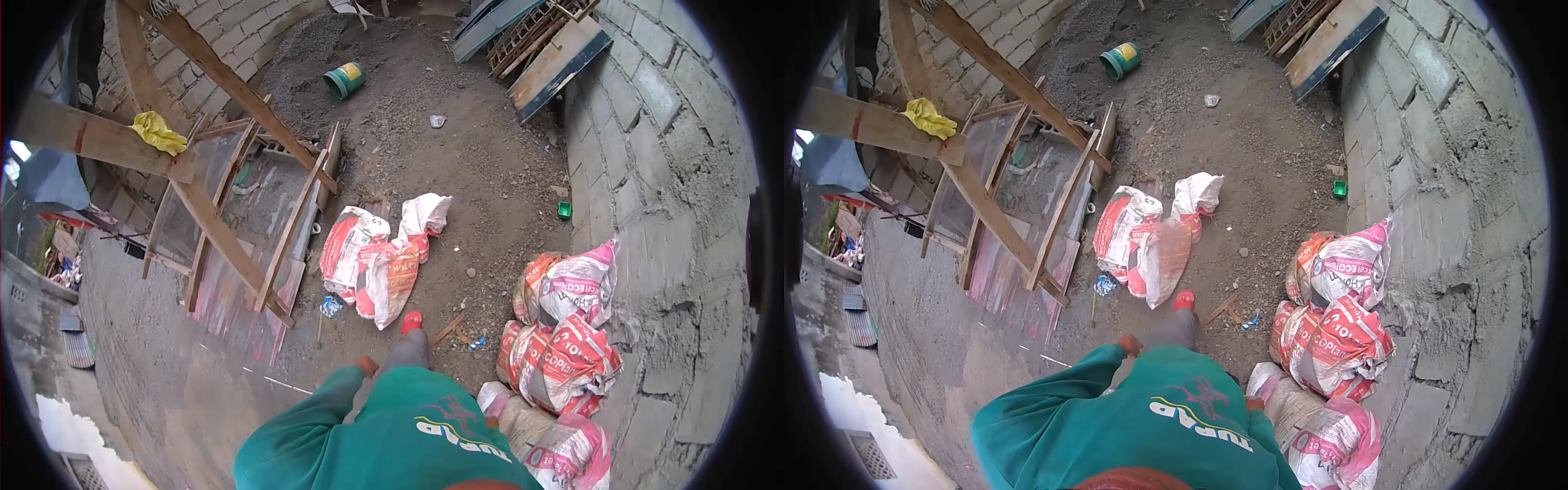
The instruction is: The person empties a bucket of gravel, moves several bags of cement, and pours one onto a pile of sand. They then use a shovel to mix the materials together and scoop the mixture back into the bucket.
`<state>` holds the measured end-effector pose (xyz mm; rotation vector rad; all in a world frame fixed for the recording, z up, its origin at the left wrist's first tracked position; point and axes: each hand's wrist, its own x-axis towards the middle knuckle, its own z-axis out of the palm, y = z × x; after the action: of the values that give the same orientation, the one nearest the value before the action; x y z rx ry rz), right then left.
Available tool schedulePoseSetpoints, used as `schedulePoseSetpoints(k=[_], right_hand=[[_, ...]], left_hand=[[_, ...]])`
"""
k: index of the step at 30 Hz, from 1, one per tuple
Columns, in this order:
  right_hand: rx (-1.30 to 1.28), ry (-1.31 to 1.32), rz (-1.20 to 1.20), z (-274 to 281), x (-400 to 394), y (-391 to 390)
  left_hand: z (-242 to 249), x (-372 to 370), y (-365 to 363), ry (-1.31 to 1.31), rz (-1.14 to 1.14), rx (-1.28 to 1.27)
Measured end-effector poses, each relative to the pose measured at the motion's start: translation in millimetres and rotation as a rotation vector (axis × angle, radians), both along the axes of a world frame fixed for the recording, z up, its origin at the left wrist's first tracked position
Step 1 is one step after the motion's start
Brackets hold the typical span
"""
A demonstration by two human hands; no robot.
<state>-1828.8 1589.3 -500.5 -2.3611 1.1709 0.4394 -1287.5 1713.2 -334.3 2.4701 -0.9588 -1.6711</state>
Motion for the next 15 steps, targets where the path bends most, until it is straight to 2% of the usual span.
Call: schedulePoseSetpoints(k=[1, 2, 4, 6, 7, 9, 10, 11, 13, 14, 15], right_hand=[[-0.004, 0.000, -0.008, 5, 15, -17], [0.007, 0.041, 0.036, 20, 34, -32], [-0.008, 0.166, 0.211, 70, 82, -81], [-0.074, 0.228, 0.340, 126, 138, -120], [0.120, -0.001, 0.254, 152, 162, -149], [0.220, -0.211, -0.235, 166, 211, -190], [0.242, -0.361, -0.468, 172, 235, -210], [0.364, -0.470, -0.565, 127, 241, -239], [0.406, -0.412, -0.459, 216, 311, -274], [0.443, -0.456, -0.498, 231, 338, -285], [0.463, -0.413, -0.504, 265, 368, -295]], left_hand=[[-5, 22, -11, 0.015, 0.146, -0.007], [1, 42, -21, 0.017, 0.135, -0.004], [8, 79, -49, -0.327, -0.417, -0.385], [3, 118, -79, -0.500, -0.524, -0.714], [12, 130, -94, -0.279, -0.188, -0.784], [58, 140, -127, 0.124, 0.516, -0.699], [86, 147, -144, 0.299, 0.864, -0.551], [89, 157, -150, 0.138, 0.753, -0.541], [67, 169, -146, -0.109, 0.543, -0.569], [51, 172, -140, -0.196, 0.447, -0.612], [38, 172, -134, -0.191, 0.550, -0.578]])
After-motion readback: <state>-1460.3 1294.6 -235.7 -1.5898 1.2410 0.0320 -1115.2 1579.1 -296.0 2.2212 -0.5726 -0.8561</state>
